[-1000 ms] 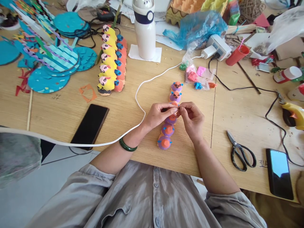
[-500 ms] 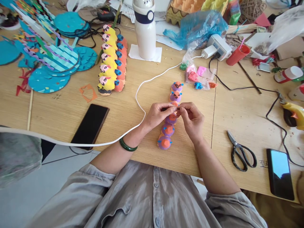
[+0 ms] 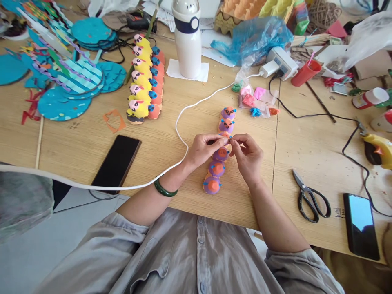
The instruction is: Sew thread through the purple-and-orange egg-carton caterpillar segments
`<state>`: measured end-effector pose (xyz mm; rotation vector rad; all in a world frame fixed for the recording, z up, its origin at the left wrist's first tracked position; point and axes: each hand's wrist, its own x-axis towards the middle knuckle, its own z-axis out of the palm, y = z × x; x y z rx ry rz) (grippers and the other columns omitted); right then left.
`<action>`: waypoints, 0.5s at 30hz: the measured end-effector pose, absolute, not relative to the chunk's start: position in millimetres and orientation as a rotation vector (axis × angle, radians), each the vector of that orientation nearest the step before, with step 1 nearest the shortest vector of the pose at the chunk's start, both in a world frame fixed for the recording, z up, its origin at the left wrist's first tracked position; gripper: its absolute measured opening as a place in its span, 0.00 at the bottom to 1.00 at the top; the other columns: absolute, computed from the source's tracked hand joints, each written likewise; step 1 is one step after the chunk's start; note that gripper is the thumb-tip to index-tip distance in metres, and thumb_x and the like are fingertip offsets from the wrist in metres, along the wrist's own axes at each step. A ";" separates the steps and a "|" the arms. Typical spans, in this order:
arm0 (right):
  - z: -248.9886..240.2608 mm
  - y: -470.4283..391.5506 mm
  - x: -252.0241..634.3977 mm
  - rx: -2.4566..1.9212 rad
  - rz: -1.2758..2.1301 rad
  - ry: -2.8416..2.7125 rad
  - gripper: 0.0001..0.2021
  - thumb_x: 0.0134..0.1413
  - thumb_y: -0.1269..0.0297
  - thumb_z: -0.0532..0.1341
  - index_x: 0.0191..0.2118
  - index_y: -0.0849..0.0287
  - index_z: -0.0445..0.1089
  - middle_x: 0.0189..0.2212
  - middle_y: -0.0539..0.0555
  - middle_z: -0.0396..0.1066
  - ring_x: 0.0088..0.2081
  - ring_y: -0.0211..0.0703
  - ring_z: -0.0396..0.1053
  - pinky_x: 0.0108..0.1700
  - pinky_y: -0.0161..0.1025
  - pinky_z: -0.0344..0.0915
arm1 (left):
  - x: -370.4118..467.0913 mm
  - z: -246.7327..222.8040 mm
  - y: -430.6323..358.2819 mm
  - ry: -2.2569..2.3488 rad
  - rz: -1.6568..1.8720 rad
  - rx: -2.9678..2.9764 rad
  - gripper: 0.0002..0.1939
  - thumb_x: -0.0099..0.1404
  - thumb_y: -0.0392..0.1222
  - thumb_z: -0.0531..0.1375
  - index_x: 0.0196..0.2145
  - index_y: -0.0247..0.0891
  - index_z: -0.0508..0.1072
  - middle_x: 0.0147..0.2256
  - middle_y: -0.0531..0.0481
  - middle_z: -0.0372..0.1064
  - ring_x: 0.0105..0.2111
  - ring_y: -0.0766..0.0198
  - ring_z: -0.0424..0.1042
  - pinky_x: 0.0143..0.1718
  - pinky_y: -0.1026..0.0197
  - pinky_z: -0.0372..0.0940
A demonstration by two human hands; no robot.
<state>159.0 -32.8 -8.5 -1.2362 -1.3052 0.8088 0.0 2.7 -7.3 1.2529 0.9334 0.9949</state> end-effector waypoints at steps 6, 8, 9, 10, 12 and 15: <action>-6.5 -30.6 158.6 -1.227 0.873 -1.197 0.11 0.58 0.53 0.69 0.33 0.55 0.75 0.30 0.48 0.73 0.27 0.34 0.70 0.25 0.32 0.71 | -0.8 -3.3 0.8 0.982 1.037 1.336 0.21 0.67 0.58 0.63 0.38 0.36 0.85 0.29 0.48 0.78 0.31 0.65 0.75 0.32 0.65 0.66; -7.2 -30.1 158.6 -1.224 0.874 -1.189 0.11 0.58 0.54 0.69 0.33 0.55 0.75 0.30 0.48 0.73 0.28 0.33 0.70 0.25 0.31 0.71 | -1.1 -2.6 1.0 1.021 1.064 1.364 0.21 0.68 0.57 0.63 0.39 0.35 0.85 0.31 0.47 0.79 0.32 0.65 0.76 0.34 0.65 0.66; -7.8 -30.0 158.6 -1.223 0.872 -1.190 0.10 0.58 0.55 0.69 0.33 0.55 0.75 0.30 0.48 0.73 0.28 0.33 0.70 0.25 0.31 0.71 | -1.3 -2.6 1.3 1.035 1.070 1.373 0.20 0.68 0.56 0.63 0.40 0.35 0.85 0.32 0.46 0.80 0.33 0.64 0.77 0.34 0.65 0.67; -8.5 -29.8 158.7 -1.223 0.870 -1.190 0.09 0.58 0.55 0.69 0.34 0.55 0.75 0.30 0.47 0.73 0.27 0.33 0.70 0.26 0.31 0.71 | -1.4 -2.8 1.6 1.042 1.073 1.377 0.20 0.68 0.55 0.63 0.40 0.35 0.85 0.32 0.46 0.80 0.33 0.64 0.77 0.35 0.66 0.67; -9.8 -29.4 158.8 -1.224 0.872 -1.182 0.08 0.58 0.57 0.69 0.33 0.55 0.76 0.30 0.47 0.73 0.27 0.32 0.70 0.26 0.31 0.70 | -1.4 -3.8 1.9 1.042 1.076 1.379 0.19 0.68 0.55 0.64 0.41 0.35 0.85 0.33 0.46 0.81 0.34 0.64 0.77 0.35 0.66 0.67; -10.9 -29.0 158.8 -1.223 0.874 -1.163 0.08 0.57 0.58 0.70 0.33 0.55 0.76 0.30 0.47 0.73 0.27 0.32 0.70 0.25 0.30 0.70 | -1.0 -5.5 1.6 1.031 1.070 1.384 0.19 0.68 0.54 0.64 0.41 0.35 0.85 0.34 0.45 0.82 0.34 0.64 0.78 0.35 0.66 0.67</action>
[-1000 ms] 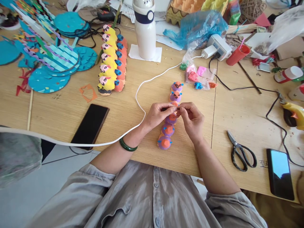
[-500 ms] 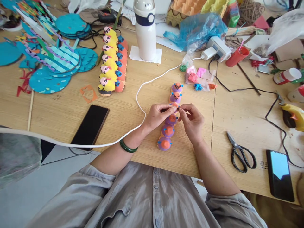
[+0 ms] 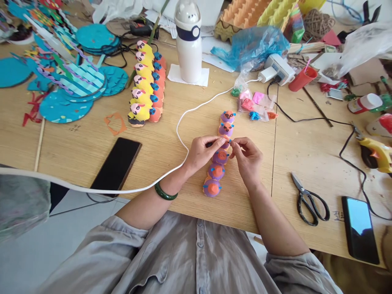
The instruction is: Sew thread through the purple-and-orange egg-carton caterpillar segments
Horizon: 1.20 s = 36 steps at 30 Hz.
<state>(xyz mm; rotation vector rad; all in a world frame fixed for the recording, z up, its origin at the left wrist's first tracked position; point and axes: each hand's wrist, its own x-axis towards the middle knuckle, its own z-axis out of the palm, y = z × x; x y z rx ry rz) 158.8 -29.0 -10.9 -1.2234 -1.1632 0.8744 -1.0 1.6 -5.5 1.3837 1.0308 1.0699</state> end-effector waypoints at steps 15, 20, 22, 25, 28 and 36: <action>-12.3 -31.3 157.7 -1.274 0.872 -1.197 0.12 0.57 0.52 0.69 0.34 0.54 0.75 0.30 0.48 0.74 0.29 0.35 0.70 0.27 0.34 0.70 | 0.3 -8.2 1.1 1.038 1.046 1.413 0.17 0.68 0.50 0.63 0.34 0.34 0.84 0.34 0.46 0.82 0.35 0.63 0.79 0.36 0.65 0.69; -13.4 -30.5 157.5 -1.290 0.859 -1.224 0.12 0.58 0.51 0.69 0.34 0.55 0.75 0.30 0.48 0.74 0.29 0.35 0.71 0.28 0.34 0.70 | 0.6 -10.7 1.7 1.020 1.071 1.473 0.14 0.66 0.50 0.65 0.35 0.36 0.84 0.34 0.47 0.82 0.34 0.63 0.78 0.35 0.65 0.69; -12.4 -30.3 156.9 -1.298 0.869 -1.234 0.13 0.58 0.50 0.68 0.35 0.55 0.76 0.32 0.49 0.76 0.30 0.35 0.72 0.28 0.34 0.70 | 0.5 -12.1 2.0 1.019 1.095 1.491 0.14 0.67 0.49 0.65 0.36 0.36 0.85 0.35 0.47 0.83 0.35 0.64 0.79 0.36 0.66 0.69; -10.6 -30.4 155.8 -1.289 0.888 -1.222 0.14 0.60 0.48 0.66 0.38 0.54 0.77 0.33 0.50 0.77 0.30 0.35 0.73 0.28 0.33 0.71 | 0.3 -13.5 2.4 1.017 1.108 1.480 0.14 0.68 0.49 0.65 0.38 0.36 0.85 0.37 0.46 0.83 0.36 0.63 0.79 0.37 0.65 0.70; -10.2 -30.5 155.5 -1.279 0.893 -1.204 0.15 0.60 0.48 0.66 0.38 0.55 0.77 0.32 0.50 0.77 0.28 0.34 0.72 0.27 0.33 0.72 | 0.6 -13.8 2.5 1.021 1.099 1.467 0.15 0.67 0.50 0.65 0.39 0.37 0.85 0.36 0.46 0.83 0.36 0.63 0.79 0.38 0.65 0.70; -10.9 -30.6 156.3 -1.289 0.856 -1.200 0.12 0.57 0.51 0.69 0.33 0.55 0.75 0.29 0.48 0.75 0.25 0.33 0.70 0.27 0.35 0.71 | 1.4 -7.7 0.7 0.996 1.061 1.409 0.22 0.68 0.58 0.63 0.33 0.35 0.84 0.28 0.48 0.79 0.30 0.66 0.76 0.32 0.66 0.66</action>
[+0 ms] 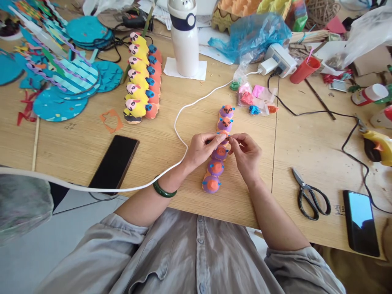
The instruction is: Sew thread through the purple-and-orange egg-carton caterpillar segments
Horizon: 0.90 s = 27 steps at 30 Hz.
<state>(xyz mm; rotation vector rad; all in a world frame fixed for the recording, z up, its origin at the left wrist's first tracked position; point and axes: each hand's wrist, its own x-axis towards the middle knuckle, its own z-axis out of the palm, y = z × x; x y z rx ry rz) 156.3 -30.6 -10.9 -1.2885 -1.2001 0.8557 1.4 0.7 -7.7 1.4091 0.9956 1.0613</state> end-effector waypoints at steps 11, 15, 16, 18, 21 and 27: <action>-8.3 -32.1 154.7 -1.282 0.855 -1.179 0.12 0.56 0.51 0.70 0.32 0.55 0.75 0.29 0.48 0.75 0.27 0.35 0.71 0.28 0.34 0.71 | 1.5 -8.1 0.2 1.013 1.023 1.387 0.27 0.68 0.64 0.60 0.31 0.36 0.83 0.25 0.49 0.76 0.28 0.67 0.73 0.31 0.65 0.64; -6.8 -31.6 154.6 -1.289 0.873 -1.147 0.13 0.55 0.51 0.70 0.32 0.55 0.76 0.29 0.48 0.75 0.25 0.33 0.69 0.26 0.33 0.70 | 2.4 -8.0 0.3 1.012 1.055 1.373 0.26 0.68 0.63 0.61 0.33 0.36 0.84 0.27 0.48 0.77 0.30 0.65 0.76 0.33 0.65 0.66; -6.5 -31.1 155.4 -1.291 0.876 -1.139 0.12 0.55 0.51 0.70 0.32 0.55 0.76 0.29 0.48 0.75 0.25 0.33 0.69 0.25 0.33 0.70 | 2.3 -7.4 0.4 1.020 1.072 1.373 0.25 0.68 0.63 0.61 0.34 0.36 0.84 0.28 0.48 0.78 0.31 0.65 0.76 0.34 0.65 0.67; -6.8 -29.0 158.0 -1.295 0.866 -1.118 0.12 0.54 0.52 0.70 0.31 0.55 0.76 0.28 0.47 0.75 0.24 0.33 0.67 0.25 0.33 0.69 | 1.7 -6.0 0.8 1.048 1.103 1.372 0.24 0.68 0.61 0.62 0.36 0.36 0.84 0.30 0.47 0.79 0.33 0.64 0.77 0.37 0.64 0.68; -11.7 -23.5 164.2 -1.322 0.829 -1.078 0.11 0.53 0.53 0.71 0.31 0.55 0.76 0.28 0.47 0.74 0.24 0.33 0.66 0.25 0.33 0.69 | -0.2 -4.9 2.6 1.106 1.119 1.354 0.21 0.70 0.57 0.61 0.37 0.38 0.85 0.32 0.47 0.80 0.37 0.62 0.78 0.40 0.63 0.70; -26.4 -14.3 171.5 -1.380 0.840 -1.081 0.16 0.52 0.46 0.71 0.30 0.55 0.75 0.29 0.48 0.74 0.25 0.34 0.66 0.26 0.34 0.66 | -2.3 -10.2 6.7 1.158 1.124 1.296 0.14 0.69 0.48 0.63 0.41 0.38 0.85 0.37 0.48 0.82 0.41 0.61 0.79 0.42 0.63 0.71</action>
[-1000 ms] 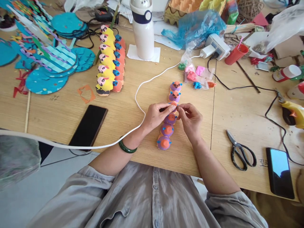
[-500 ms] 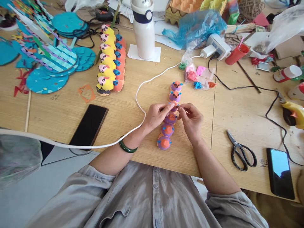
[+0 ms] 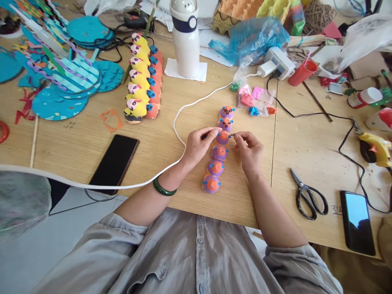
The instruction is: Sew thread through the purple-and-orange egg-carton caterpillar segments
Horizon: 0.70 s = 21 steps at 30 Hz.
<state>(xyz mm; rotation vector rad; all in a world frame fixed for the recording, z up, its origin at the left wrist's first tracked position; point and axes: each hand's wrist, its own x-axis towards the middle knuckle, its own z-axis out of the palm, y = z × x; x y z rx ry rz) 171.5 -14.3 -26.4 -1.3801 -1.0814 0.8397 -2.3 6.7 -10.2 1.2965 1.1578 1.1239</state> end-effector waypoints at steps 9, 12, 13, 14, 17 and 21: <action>-15.5 -22.2 164.8 -1.345 0.844 -1.119 0.15 0.54 0.49 0.70 0.31 0.55 0.75 0.30 0.48 0.72 0.27 0.34 0.66 0.28 0.34 0.66 | 0.4 -11.0 3.4 0.997 1.118 1.365 0.14 0.67 0.48 0.66 0.43 0.36 0.85 0.45 0.44 0.83 0.48 0.57 0.81 0.53 0.59 0.73; -13.0 -24.4 163.3 -1.320 0.860 -1.126 0.13 0.55 0.51 0.70 0.31 0.55 0.75 0.31 0.48 0.72 0.28 0.34 0.67 0.30 0.34 0.68 | 1.6 -12.3 1.8 1.009 1.088 1.357 0.16 0.67 0.48 0.66 0.45 0.35 0.84 0.47 0.42 0.82 0.50 0.56 0.81 0.55 0.57 0.73; -13.0 -24.9 162.9 -1.318 0.861 -1.134 0.12 0.55 0.52 0.70 0.31 0.55 0.75 0.32 0.48 0.72 0.28 0.34 0.67 0.30 0.35 0.69 | 1.8 -13.0 1.5 1.013 1.082 1.357 0.16 0.67 0.49 0.66 0.45 0.35 0.84 0.47 0.42 0.82 0.50 0.55 0.81 0.55 0.56 0.73; -13.3 -25.3 162.5 -1.320 0.860 -1.144 0.12 0.56 0.52 0.70 0.32 0.54 0.75 0.32 0.48 0.72 0.28 0.34 0.67 0.30 0.35 0.69 | 2.0 -13.6 1.2 1.017 1.077 1.357 0.16 0.67 0.49 0.66 0.45 0.36 0.84 0.47 0.43 0.82 0.50 0.55 0.81 0.55 0.56 0.73; -15.3 -25.8 161.6 -1.325 0.855 -1.171 0.11 0.57 0.52 0.69 0.32 0.54 0.75 0.32 0.48 0.72 0.30 0.35 0.68 0.30 0.35 0.70 | 2.0 -14.4 0.8 1.016 1.071 1.357 0.15 0.67 0.49 0.66 0.44 0.37 0.85 0.45 0.44 0.83 0.49 0.55 0.81 0.54 0.56 0.74; -17.0 -26.3 160.9 -1.337 0.838 -1.199 0.12 0.58 0.51 0.68 0.33 0.54 0.75 0.33 0.49 0.73 0.32 0.37 0.69 0.31 0.35 0.70 | 2.1 -13.2 0.6 1.004 1.068 1.356 0.14 0.66 0.48 0.66 0.43 0.36 0.85 0.45 0.44 0.83 0.48 0.55 0.82 0.53 0.56 0.74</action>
